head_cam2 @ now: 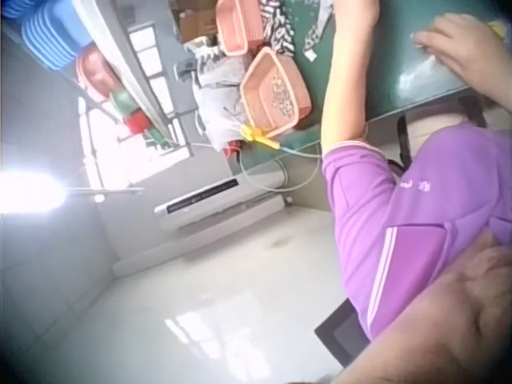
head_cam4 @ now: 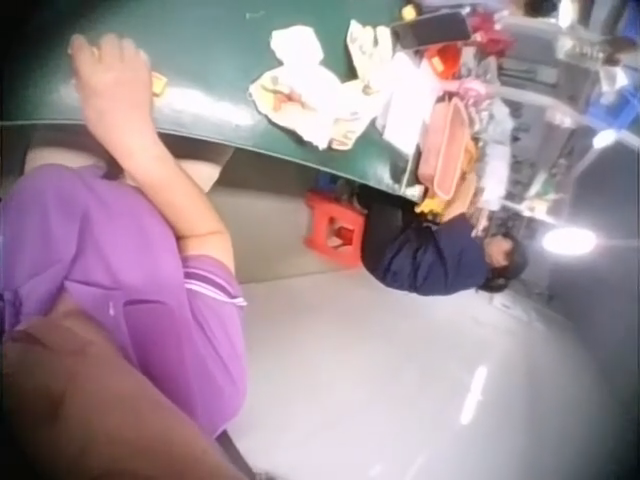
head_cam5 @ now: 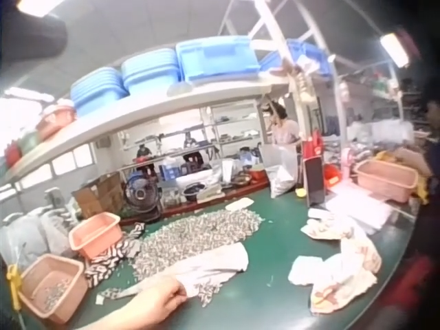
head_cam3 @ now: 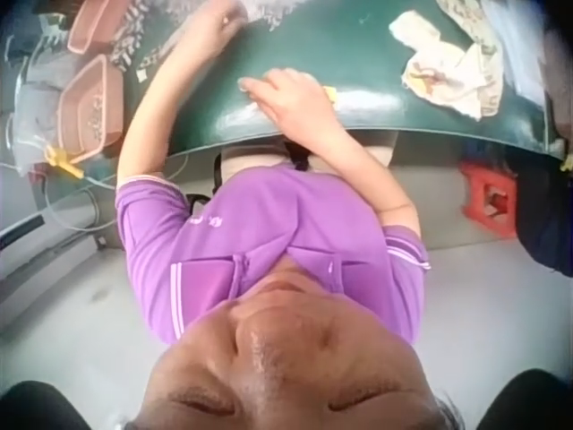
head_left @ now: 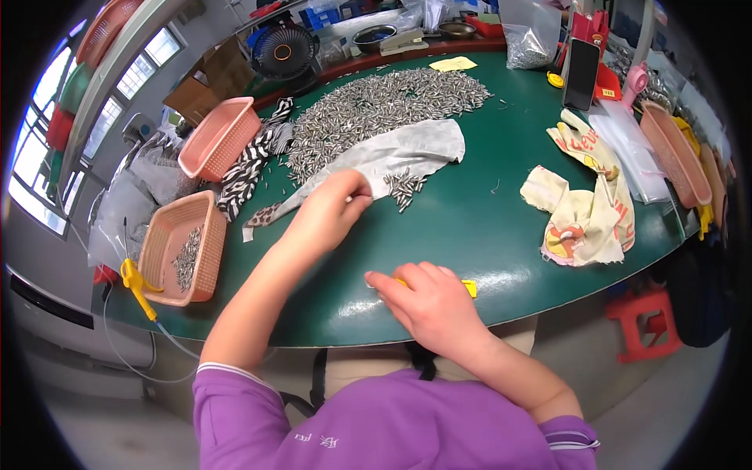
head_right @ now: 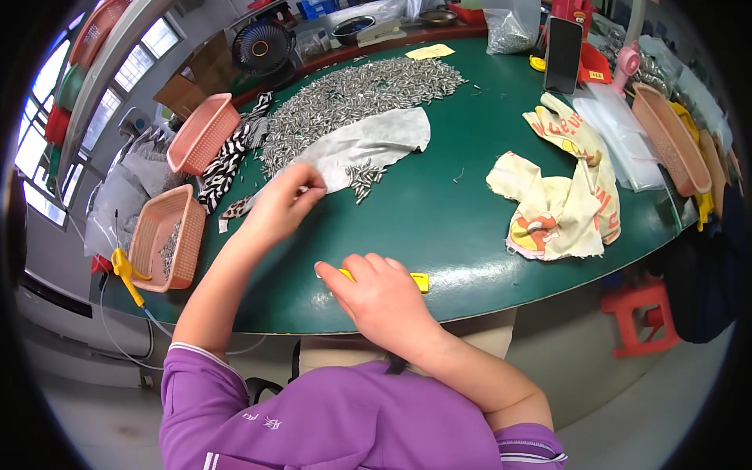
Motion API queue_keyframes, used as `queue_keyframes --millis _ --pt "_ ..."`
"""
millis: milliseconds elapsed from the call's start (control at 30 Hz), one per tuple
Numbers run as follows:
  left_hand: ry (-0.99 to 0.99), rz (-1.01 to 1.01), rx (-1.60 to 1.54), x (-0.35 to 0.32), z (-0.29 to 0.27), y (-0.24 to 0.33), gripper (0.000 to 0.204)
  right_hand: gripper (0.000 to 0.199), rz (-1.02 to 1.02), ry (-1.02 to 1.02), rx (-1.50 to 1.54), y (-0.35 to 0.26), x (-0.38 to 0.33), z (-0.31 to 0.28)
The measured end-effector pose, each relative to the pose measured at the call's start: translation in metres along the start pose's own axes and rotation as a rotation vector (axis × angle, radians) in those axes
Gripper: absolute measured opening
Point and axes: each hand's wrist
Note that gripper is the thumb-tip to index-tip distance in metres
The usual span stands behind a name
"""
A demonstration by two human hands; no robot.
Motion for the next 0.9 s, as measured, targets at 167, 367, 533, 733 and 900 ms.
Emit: queue_keyframes --millis 167,367,533,733,900 --pt "0.112 -0.231 -0.887 -0.095 -0.003 0.018 0.016 0.042 -0.034 0.140 0.022 -0.002 0.004 -0.005" --pt "0.112 -0.162 -1.245 -0.148 0.025 0.024 0.019 0.036 -0.020 0.163 0.238 -0.012 0.007 -0.012" --pt "0.086 -0.169 -1.237 -0.152 0.032 0.021 0.010 0.038 -0.011 0.118 0.276 -0.022 0.003 -0.012" --pt "0.139 -0.143 -1.160 -0.155 0.036 0.020 0.010 0.038 -0.015 0.073 0.329 -0.027 0.005 -0.010" --pt "0.216 -0.109 -0.965 -0.156 0.040 0.023 0.011 0.037 -0.019 0.088 0.328 -0.026 0.004 -0.007"
Point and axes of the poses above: each hand's wrist, its own x-axis towards the middle knuckle, its own z-axis out of the palm, y = z × x, and after that the axes turned 8 degrees about -z, right-handed
